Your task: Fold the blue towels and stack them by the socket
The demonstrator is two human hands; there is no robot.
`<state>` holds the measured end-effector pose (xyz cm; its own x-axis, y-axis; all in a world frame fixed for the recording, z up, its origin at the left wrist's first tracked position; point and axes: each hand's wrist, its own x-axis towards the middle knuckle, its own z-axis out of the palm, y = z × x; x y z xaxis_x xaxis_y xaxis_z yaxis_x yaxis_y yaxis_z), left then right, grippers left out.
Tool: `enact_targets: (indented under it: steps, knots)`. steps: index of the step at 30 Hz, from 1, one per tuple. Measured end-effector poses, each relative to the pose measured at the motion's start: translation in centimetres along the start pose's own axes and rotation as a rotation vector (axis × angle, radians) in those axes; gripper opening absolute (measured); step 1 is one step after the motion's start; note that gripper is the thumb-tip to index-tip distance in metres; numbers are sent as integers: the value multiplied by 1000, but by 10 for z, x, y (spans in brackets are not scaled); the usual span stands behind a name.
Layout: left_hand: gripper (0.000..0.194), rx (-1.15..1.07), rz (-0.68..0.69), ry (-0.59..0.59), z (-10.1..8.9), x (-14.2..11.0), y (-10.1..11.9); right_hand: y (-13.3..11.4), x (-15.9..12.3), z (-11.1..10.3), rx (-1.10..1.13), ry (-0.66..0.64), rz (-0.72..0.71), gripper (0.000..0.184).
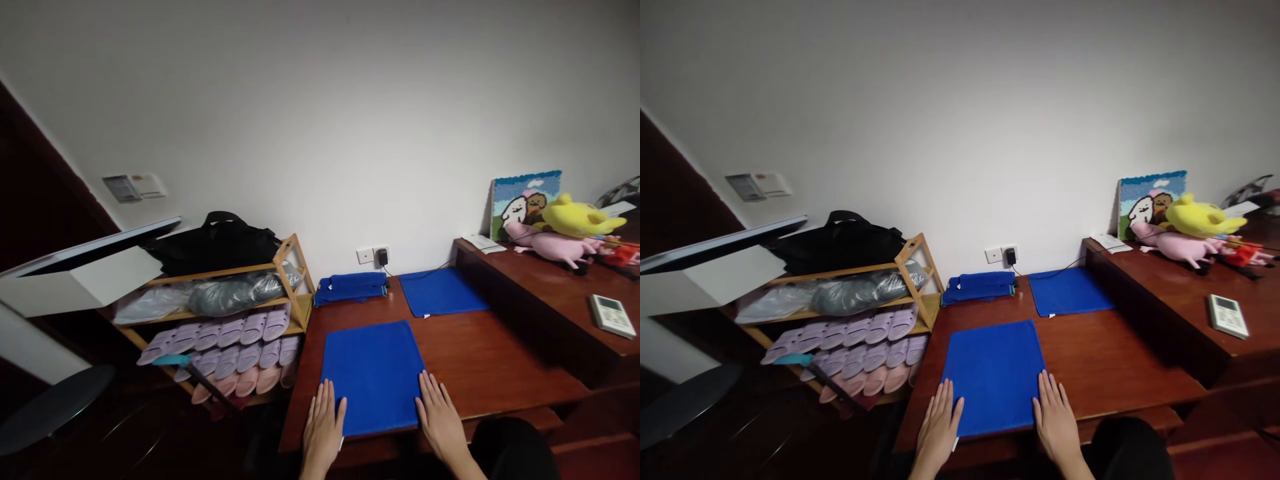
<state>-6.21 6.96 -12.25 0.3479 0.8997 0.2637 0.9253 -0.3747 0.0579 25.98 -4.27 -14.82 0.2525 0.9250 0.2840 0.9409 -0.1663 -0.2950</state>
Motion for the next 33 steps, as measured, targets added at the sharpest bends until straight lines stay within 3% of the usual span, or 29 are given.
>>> enact_targets:
  steps: [2, 4, 10, 12, 15, 19, 23, 28, 30, 33]
  knots:
    - [67, -16, -8, -12, -8, 4, 8, 1, 0, 4, 9, 26, -3, 67]
    - [67, -47, 9, -1, -17, 10, 30, 2, 0, 7, 18, 59, -12, 66]
    - [63, -230, 398, -103, -31, 17, 154, 7, -2, 15, -36, 117, -72, 61]
    - [62, -288, 482, -156, -31, 16, 184, 10, -3, 19, -56, 114, -125, 58]
    - [62, -304, 494, -196, -30, 12, 199, 13, -3, 23, -74, 146, -148, 56]
    - [62, -243, 441, -156, -26, 2, 169, 12, -2, 24, -74, 242, -127, 57]
    - [65, -156, 255, -63, -13, -10, 106, 9, -2, 23, -62, 297, -111, 60]
    - [64, -58, 55, 99, 4, -24, 29, 9, -2, 23, -50, 258, -80, 61]
    - [65, -42, 28, 141, 6, -27, 15, 8, -2, 22, -42, 229, -67, 62]
    - [61, -41, 0, 179, 6, -30, 13, 7, -1, 18, -32, 154, -45, 64]
